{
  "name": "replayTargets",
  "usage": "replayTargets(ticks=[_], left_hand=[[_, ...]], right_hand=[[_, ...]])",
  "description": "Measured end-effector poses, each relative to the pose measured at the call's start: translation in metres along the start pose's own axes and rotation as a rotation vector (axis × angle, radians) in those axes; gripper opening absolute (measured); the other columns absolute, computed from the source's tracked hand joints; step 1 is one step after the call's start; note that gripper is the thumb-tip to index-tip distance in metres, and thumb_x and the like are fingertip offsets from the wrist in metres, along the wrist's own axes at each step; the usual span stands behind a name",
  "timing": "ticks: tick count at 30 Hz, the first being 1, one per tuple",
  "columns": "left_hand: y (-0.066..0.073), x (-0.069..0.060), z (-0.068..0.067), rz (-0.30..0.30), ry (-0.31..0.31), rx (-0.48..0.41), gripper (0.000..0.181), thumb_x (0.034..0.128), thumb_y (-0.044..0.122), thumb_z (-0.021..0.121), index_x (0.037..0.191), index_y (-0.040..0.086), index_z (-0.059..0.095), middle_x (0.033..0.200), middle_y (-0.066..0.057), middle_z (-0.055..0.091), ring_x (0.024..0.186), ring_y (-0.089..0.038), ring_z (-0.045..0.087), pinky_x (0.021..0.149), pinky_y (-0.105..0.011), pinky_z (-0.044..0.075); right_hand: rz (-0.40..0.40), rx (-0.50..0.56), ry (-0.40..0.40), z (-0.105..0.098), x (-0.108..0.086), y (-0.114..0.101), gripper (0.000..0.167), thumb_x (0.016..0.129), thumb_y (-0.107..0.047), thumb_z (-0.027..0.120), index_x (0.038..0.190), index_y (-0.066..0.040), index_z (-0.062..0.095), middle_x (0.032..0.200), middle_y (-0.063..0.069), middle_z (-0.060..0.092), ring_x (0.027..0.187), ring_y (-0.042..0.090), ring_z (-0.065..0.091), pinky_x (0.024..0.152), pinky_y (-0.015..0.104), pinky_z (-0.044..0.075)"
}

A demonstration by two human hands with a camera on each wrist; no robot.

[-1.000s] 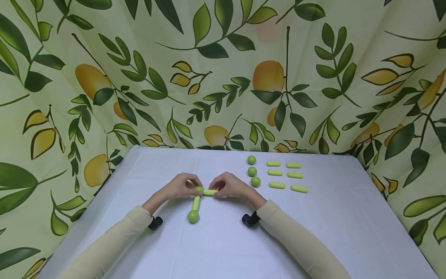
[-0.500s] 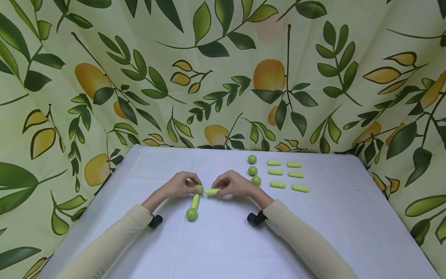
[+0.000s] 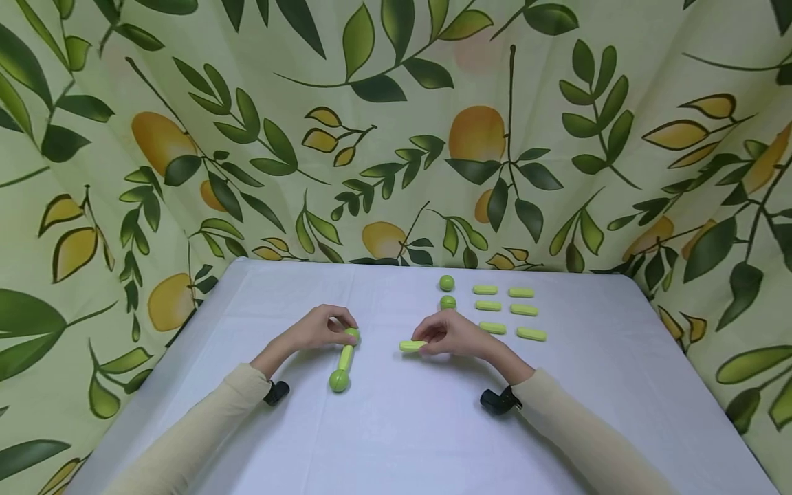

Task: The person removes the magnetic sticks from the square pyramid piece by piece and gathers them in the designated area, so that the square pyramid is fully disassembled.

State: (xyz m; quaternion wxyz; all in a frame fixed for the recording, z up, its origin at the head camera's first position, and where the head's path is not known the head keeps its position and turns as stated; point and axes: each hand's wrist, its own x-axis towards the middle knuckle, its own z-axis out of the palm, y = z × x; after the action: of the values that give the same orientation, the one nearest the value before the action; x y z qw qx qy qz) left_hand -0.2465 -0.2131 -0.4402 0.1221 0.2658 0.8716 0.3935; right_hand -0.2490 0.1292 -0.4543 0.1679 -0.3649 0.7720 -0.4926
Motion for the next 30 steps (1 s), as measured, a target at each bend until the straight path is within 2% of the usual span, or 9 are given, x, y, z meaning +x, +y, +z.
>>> replayTargets(ticks=[10, 17, 21, 30], left_hand=[[0.0, 0.001, -0.001, 0.002, -0.019, -0.016, 0.021, 0.0874, 0.013, 0.083, 0.103, 0.004, 0.072, 0.099, -0.002, 0.069, 0.093, -0.022, 0.066, 0.083, -0.033, 0.055], [-0.002, 0.002, 0.0, -0.001, -0.022, -0.021, 0.02, 0.0879, 0.014, 0.083, 0.103, 0.005, 0.072, 0.099, -0.001, 0.068, 0.093, -0.022, 0.066, 0.083, -0.034, 0.055], [-0.001, 0.002, 0.0, -0.001, -0.023, -0.02, 0.02, 0.0879, 0.014, 0.082, 0.103, 0.005, 0.072, 0.099, -0.001, 0.068, 0.092, -0.021, 0.066, 0.083, -0.034, 0.055], [0.0, 0.002, 0.0, -0.003, -0.025, -0.014, 0.02, 0.0877, 0.013, 0.082, 0.103, 0.005, 0.071, 0.099, -0.001, 0.068, 0.091, -0.021, 0.066, 0.083, -0.033, 0.055]], right_hand=[[0.035, -0.007, 0.074, -0.027, -0.056, 0.013, 0.021, 0.085, -0.001, 0.082, 0.105, -0.004, 0.076, 0.098, 0.007, 0.072, 0.085, 0.018, 0.065, 0.076, 0.029, 0.057], [0.088, -0.07, 0.124, -0.047, -0.089, 0.02, 0.02, 0.085, -0.004, 0.083, 0.104, -0.006, 0.077, 0.099, 0.005, 0.072, 0.083, 0.018, 0.065, 0.075, 0.028, 0.056], [0.127, -0.121, 0.158, -0.054, -0.103, 0.025, 0.02, 0.085, -0.008, 0.084, 0.103, -0.009, 0.077, 0.097, 0.001, 0.072, 0.081, 0.016, 0.064, 0.073, 0.027, 0.055], [0.103, -0.154, 0.181, -0.061, -0.117, 0.031, 0.018, 0.086, -0.004, 0.082, 0.103, -0.004, 0.076, 0.095, 0.003, 0.072, 0.078, 0.015, 0.064, 0.069, 0.026, 0.055]])
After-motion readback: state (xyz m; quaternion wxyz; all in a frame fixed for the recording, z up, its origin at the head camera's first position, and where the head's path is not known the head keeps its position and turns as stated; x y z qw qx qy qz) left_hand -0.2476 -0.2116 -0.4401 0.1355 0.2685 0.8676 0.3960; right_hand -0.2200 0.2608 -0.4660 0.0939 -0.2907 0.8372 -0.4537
